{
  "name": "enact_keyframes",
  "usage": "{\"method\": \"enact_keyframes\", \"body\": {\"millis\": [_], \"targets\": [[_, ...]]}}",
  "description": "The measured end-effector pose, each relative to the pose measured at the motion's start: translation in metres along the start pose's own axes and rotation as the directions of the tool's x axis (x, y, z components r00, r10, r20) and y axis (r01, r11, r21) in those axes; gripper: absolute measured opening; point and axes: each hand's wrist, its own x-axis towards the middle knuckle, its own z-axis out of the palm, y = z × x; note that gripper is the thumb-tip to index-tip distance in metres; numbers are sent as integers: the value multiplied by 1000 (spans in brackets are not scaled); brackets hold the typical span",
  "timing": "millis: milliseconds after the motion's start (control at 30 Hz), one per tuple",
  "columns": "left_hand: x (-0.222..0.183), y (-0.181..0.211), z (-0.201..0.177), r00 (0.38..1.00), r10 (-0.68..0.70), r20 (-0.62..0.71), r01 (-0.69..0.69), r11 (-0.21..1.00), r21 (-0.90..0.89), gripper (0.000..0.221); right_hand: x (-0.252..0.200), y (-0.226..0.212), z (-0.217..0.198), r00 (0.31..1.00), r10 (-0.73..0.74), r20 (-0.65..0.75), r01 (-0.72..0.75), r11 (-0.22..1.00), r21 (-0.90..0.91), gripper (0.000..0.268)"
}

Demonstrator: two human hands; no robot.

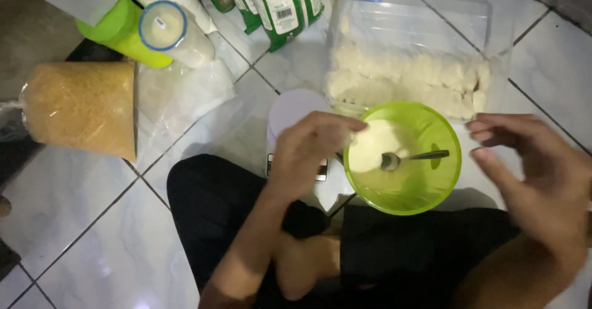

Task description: Mixing ingredients in a bowl and spooning the mixture into small plastic bags

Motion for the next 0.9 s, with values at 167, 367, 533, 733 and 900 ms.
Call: {"method": "enact_keyframes", "body": {"millis": [167, 367, 533, 733, 900], "targets": [[7, -14, -32, 983, 166, -84, -115, 895, 430, 28, -15, 63, -31, 999, 29, -33, -29, 1000, 9, 39], [11, -84, -74, 975, 205, -85, -113, 789, 604, 22, -12, 69, -30, 993, 117, -18, -118, 990, -82, 30], [16, -118, -81, 944, -105, -314, 228, 894, 386, 21, -4, 58, -17, 979, 205, -11, -206, 978, -20, 19], [12, -128, -86, 892, -151, -427, 282, 922, 263, 19, -1, 44, -10, 967, 253, -11, -252, 961, -114, 16], [11, -148, -104, 895, 81, -438, 166, 852, 496, 35, 0, 48, -9, 976, 220, 4, -216, 961, -174, 17]]}}
